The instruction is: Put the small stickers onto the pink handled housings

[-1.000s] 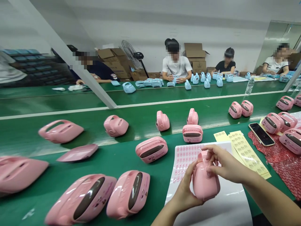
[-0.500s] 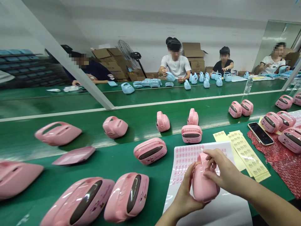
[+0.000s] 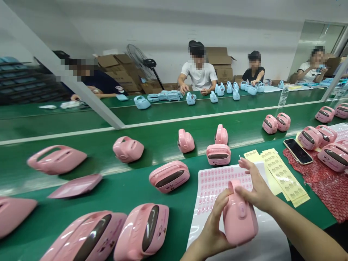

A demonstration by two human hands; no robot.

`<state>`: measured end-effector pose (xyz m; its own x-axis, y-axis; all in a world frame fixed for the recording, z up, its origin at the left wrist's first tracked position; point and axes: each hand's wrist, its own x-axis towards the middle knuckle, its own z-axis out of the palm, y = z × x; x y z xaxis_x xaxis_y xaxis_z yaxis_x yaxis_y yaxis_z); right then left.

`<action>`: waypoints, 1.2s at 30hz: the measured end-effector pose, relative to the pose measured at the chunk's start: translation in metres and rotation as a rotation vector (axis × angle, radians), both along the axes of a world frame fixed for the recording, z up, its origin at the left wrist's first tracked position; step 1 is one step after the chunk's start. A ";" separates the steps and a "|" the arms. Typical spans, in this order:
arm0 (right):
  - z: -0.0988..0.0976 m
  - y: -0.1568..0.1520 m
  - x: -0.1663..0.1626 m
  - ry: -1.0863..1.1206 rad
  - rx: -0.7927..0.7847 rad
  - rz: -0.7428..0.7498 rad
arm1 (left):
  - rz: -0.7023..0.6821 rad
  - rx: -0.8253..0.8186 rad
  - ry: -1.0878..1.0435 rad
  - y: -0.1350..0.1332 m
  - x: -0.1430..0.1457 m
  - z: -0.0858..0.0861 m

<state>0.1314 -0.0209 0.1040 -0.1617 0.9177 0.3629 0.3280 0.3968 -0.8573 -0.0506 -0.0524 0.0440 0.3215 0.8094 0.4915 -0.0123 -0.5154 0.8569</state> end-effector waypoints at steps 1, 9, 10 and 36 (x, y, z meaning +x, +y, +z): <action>-0.004 0.009 0.002 0.047 -0.063 0.037 | -0.004 -0.046 -0.020 -0.002 0.000 -0.001; -0.032 0.047 0.033 0.298 -0.501 0.387 | 0.023 -0.577 -0.536 0.012 0.033 0.003; -0.029 0.053 0.041 0.301 -0.469 0.260 | 0.101 -0.616 -0.553 0.019 0.038 0.002; -0.002 0.242 -0.054 -0.438 -0.270 -0.420 | 0.190 -0.637 -0.156 0.042 0.042 -0.055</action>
